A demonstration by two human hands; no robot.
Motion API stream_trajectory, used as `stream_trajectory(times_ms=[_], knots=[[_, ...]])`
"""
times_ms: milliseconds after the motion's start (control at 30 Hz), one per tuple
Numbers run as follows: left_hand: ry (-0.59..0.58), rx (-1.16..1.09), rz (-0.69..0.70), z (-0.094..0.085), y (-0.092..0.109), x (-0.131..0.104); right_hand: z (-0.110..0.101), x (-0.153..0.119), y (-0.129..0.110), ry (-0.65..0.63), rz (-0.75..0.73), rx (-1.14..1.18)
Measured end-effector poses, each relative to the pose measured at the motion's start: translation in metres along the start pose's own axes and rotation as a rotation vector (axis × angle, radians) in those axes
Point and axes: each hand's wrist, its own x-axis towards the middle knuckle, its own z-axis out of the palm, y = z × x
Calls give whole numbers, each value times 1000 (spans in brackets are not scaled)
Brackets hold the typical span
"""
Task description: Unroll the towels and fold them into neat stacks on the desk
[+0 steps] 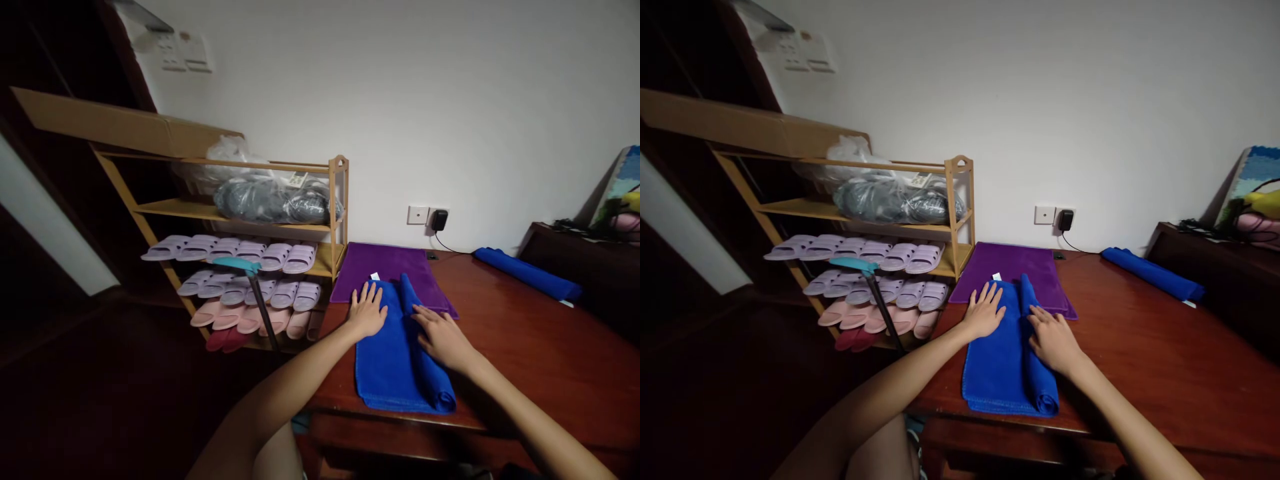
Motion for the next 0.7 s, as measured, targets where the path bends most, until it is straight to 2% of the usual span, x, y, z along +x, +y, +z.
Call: stream_trajectory(times_ms=[200, 300, 367, 467, 567, 700], knots=[[-1, -31, 1, -1, -1, 0, -12, -20, 39, -70, 142, -88], [13, -34, 3, 0, -1, 0, -14, -21, 34, 45, 137, -90], [20, -38, 4, 1, -1, 0, -11, -18, 23, 105, 28, -20], [26, -38, 6, 2, -1, 0, -2, -14, 8, 28, -108, 70], [18, -35, 4, 1, -1, -1, 5, -13, 10, -73, -53, 60], [4, -28, 7, 1, -2, 0, 3, -25, 40, -71, 60, -50]])
